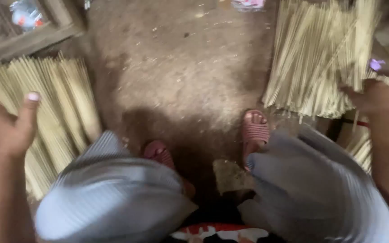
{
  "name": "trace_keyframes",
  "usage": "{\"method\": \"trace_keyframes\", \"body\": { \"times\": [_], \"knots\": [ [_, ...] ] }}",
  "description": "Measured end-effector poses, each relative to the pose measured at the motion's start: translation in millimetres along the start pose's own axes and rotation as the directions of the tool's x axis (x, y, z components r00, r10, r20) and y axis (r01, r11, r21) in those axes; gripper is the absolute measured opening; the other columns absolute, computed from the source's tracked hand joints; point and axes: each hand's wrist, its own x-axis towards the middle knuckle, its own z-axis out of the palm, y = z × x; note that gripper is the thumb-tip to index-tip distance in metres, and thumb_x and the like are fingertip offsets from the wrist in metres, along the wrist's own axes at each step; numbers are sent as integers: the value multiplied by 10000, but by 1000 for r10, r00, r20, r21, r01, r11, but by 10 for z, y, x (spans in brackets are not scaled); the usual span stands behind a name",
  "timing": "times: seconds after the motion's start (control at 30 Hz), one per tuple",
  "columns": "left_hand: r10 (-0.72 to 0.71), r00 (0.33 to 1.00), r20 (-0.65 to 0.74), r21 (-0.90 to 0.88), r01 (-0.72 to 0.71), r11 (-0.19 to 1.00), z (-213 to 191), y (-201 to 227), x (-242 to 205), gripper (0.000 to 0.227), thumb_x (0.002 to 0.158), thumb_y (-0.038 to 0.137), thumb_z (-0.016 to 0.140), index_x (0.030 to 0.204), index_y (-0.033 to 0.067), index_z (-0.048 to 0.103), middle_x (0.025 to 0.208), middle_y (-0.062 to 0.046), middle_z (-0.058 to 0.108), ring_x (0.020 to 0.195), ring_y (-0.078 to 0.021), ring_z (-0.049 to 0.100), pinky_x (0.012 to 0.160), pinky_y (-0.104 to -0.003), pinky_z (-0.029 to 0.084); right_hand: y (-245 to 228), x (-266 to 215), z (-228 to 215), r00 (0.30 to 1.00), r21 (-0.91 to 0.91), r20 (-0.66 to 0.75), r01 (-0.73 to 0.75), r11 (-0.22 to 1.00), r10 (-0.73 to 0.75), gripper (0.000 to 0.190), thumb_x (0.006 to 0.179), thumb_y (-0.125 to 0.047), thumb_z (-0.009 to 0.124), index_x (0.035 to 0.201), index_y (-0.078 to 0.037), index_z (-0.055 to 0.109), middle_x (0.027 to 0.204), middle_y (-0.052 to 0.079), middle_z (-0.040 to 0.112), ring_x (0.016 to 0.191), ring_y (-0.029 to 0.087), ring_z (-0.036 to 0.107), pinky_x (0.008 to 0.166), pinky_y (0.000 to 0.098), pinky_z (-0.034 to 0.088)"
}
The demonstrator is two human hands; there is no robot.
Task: The person sits on the floor and gathers thin wooden sticks into neat bundles. They align the sticks by hand, separate them into smaller groups, and secure each bundle with a rubber band.
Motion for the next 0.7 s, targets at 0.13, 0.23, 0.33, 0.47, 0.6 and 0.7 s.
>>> {"method": "trace_keyframes", "body": {
  "times": [0.13,0.23,0.33,0.47,0.6,0.7],
  "knots": [
    [34,967,251,37,-44,998,996,579,591,1026,967,497,714,1704,284,33,1693,-137,-169,1578,-351,-187,1286,-734,-48,-709,-147,18,980,232,157,-157,960,123,963,991,-766,537,1416,97,568,1298,366,642,1172,527,612,957,569,519],
    [-4,797,604,177,-129,976,1822,1490,814,1000,793,765,490,1615,283,186,1686,-173,-55,1530,-328,-110,1188,-564,-65,-1288,-267,36,932,629,262,-360,689,249,803,928,-508,743,1495,-32,434,1488,123,541,1375,346,490,1098,432,451],
    [153,654,741,-27,-198,980,2932,1919,835,1036,837,631,674,1642,235,156,1657,-299,55,1514,-509,20,1150,-706,4,-1478,-97,317,972,310,-114,-161,937,205,1265,804,-876,605,1517,137,351,1483,406,457,1427,471,411,1181,516,292],
    [274,527,805,-204,-187,961,4219,2705,707,992,886,679,611,1637,217,155,1669,-259,92,1549,-428,142,1218,-646,44,-1330,359,758,969,340,70,-245,908,235,1297,739,-866,625,1510,124,296,1482,399,392,1401,503,364,1158,539,286],
    [298,533,792,-277,-121,953,4841,3493,775,961,912,724,528,1644,245,130,1697,-191,-22,1569,-368,-7,1231,-589,-69,-1381,628,777,966,154,32,-260,953,258,1219,682,-777,640,1458,130,394,1360,332,523,1257,468,500,1023,486,387],
    [371,538,757,-350,-145,925,5851,3704,358,1025,914,614,655,1645,191,74,1700,-193,-11,1578,-405,-8,1256,-608,-36,-1402,448,462,960,229,118,-273,934,252,1250,734,-735,721,1539,123,296,1458,368,425,1357,515,433,1080,579,377]
  ]
}}
